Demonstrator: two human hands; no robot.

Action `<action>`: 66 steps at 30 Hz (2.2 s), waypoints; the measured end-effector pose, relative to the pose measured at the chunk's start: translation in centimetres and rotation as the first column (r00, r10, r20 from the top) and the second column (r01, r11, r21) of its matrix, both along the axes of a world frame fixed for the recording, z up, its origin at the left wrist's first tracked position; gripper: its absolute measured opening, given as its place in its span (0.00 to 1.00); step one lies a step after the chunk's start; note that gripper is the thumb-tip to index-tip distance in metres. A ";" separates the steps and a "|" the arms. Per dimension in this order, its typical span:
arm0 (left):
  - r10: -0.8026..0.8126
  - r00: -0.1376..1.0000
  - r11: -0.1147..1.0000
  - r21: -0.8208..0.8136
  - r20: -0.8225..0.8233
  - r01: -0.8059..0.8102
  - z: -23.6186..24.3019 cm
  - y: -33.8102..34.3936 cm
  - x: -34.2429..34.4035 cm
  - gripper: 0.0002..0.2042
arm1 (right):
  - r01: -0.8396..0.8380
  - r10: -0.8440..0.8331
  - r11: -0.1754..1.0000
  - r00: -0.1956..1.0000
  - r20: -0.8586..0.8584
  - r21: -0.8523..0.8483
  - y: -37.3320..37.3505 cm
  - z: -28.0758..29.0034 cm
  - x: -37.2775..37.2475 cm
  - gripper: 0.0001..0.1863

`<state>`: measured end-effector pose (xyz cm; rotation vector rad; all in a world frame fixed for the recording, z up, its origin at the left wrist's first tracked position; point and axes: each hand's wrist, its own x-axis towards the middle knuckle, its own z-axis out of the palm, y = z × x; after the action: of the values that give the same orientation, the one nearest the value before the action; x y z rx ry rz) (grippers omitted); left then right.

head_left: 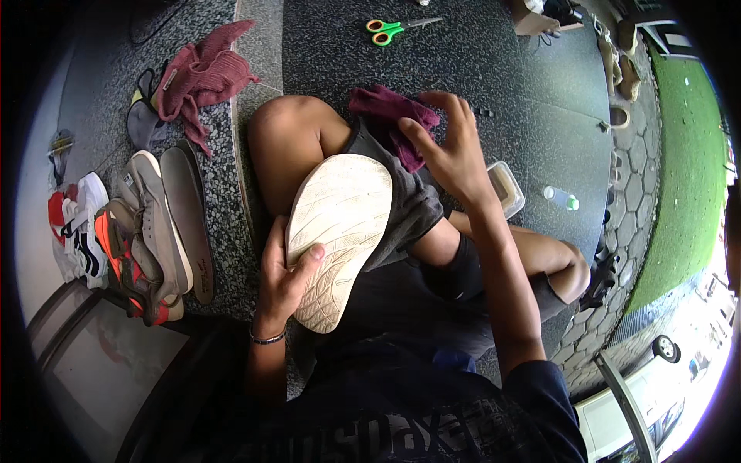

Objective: Cleaning and applying adhesive to the sole of a shoe during a repair process.

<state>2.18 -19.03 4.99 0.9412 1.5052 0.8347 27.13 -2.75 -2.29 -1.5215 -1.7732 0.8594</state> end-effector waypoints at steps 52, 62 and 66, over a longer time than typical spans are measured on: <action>0.288 0.936 0.946 0.211 -0.201 -0.245 0.9 1.3 -0.1 0.26 | 0.144 -0.131 0.986 0.980 0.147 -0.082 -3.2 0.4 7.7 0.07; 0.046 0.722 0.923 0.306 -0.690 0.235 3.4 2.1 2.3 0.39 | 0.152 -0.040 0.975 0.842 0.538 -0.164 -9.3 3.4 15.8 0.07; 0.075 0.714 0.951 0.265 -0.696 0.158 3.1 1.8 3.3 0.46 | 0.088 0.074 0.975 0.739 0.669 -0.205 -10.2 2.3 16.6 0.09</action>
<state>5.46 -17.18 8.08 1.6589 2.0210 0.7171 43.74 -12.99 0.03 -2.1908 -2.2187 0.5322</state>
